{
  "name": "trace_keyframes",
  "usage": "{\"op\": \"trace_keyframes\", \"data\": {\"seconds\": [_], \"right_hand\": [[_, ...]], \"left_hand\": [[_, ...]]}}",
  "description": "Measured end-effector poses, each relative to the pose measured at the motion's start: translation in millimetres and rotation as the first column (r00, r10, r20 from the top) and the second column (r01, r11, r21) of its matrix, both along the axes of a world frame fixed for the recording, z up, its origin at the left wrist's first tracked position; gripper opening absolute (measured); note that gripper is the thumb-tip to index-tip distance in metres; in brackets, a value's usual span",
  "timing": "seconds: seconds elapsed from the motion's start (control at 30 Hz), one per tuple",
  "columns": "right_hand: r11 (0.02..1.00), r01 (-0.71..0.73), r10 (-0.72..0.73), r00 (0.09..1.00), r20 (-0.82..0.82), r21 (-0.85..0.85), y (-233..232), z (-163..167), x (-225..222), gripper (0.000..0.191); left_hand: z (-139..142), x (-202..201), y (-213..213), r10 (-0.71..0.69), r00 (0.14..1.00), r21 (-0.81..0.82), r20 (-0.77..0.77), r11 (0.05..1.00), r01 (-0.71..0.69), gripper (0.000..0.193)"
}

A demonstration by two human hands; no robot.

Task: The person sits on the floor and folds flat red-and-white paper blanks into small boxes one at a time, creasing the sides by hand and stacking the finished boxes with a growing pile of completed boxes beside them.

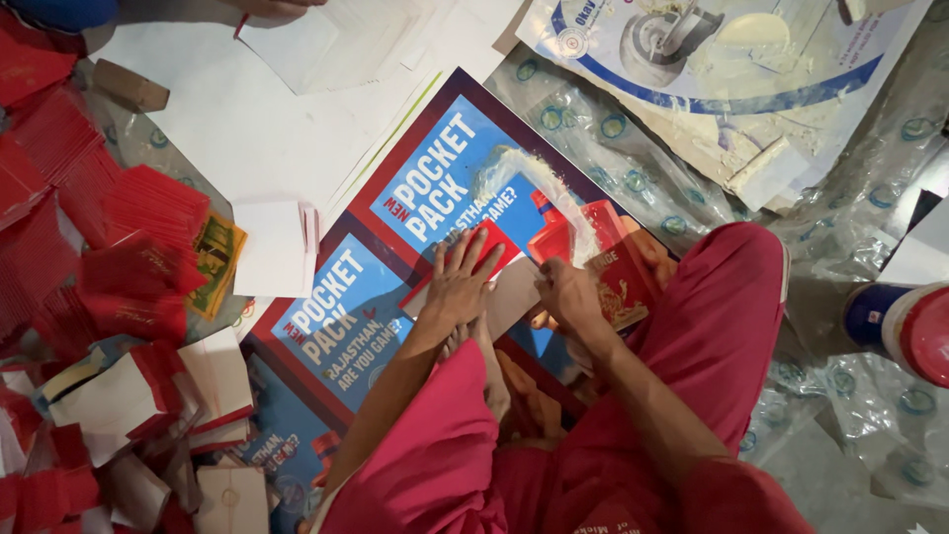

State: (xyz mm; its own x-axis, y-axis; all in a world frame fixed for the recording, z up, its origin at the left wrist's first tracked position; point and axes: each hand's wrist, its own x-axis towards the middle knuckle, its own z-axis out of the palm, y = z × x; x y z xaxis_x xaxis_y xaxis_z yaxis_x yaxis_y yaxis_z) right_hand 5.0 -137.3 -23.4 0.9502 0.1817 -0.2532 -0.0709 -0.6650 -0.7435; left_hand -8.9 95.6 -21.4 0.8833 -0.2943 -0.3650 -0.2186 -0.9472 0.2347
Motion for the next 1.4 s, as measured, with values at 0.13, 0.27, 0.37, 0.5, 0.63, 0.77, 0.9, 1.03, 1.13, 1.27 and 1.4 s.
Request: {"op": "trace_keyframes", "data": {"seconds": [0.13, 0.27, 0.37, 0.5, 0.63, 0.77, 0.9, 1.03, 1.13, 1.27, 1.4], "right_hand": [[0.997, -0.077, 0.067, 0.952, -0.298, -0.023, -3.9, -1.7, 11.0, 0.035], [0.980, -0.194, 0.185, 0.843, -0.505, 0.036, -1.4, 2.1, 18.2, 0.044], [0.998, -0.045, 0.065, 0.839, -0.540, 0.050, 5.0, 10.9, 11.5, 0.037], [0.972, -0.143, 0.087, 0.955, -0.284, -0.185, 9.5, 17.9, 0.4, 0.031], [0.982, -0.010, -0.008, 0.996, -0.092, -0.190, 3.9, 4.3, 2.2, 0.036], [0.981, -0.056, 0.031, 0.990, -0.134, -0.186, -3.5, -19.3, 12.8, 0.039], [0.968, -0.215, 0.172, 0.944, -0.281, -0.132, -6.7, -22.8, 17.6, 0.036], [0.961, -0.143, 0.070, 0.953, -0.295, -0.236, 1.6, -14.3, 10.7, 0.033], [0.964, -0.166, 0.103, 0.953, -0.285, -0.206, 5.1, -12.4, 10.1, 0.034], [0.910, -0.180, 0.112, 0.974, -0.197, -0.372, 1.8, -20.1, 13.1, 0.034], [0.880, -0.327, 0.284, 0.944, -0.168, -0.345, 0.2, -24.2, 11.9, 0.032]], "left_hand": [[0.2, 0.4, 1.0, -0.004, 1.000, -0.011, 0.019, 1.000, 0.004, 0.073], [-1.3, -1.0, 1.6, -0.005, 1.000, -0.012, 0.007, 1.000, 0.005, 0.075], [-3.0, -1.7, 1.1, -0.005, 1.000, 0.008, 0.028, 1.000, 0.005, 0.074], [-5.4, -0.2, -0.3, -0.010, 1.000, 0.002, 0.027, 1.000, 0.010, 0.074], [-6.9, -1.7, 0.7, -0.011, 0.997, 0.018, 0.070, 1.000, 0.010, 0.075], [-8.9, -4.5, 2.3, -0.004, 0.997, -0.011, 0.072, 1.000, 0.005, 0.075], [-10.0, -2.9, 2.3, 0.001, 0.998, -0.023, 0.062, 1.000, 0.001, 0.076], [-7.6, -2.7, 1.9, 0.006, 1.000, -0.016, 0.025, 1.000, -0.006, 0.076], [-5.7, -2.6, 2.4, 0.000, 1.000, 0.008, -0.006, 1.000, 0.000, 0.077], [-5.8, -2.1, 3.4, -0.007, 1.000, 0.009, 0.019, 1.000, 0.007, 0.078], [-5.6, -3.3, 3.2, -0.015, 0.998, 0.008, 0.067, 1.000, 0.015, 0.077]]}}
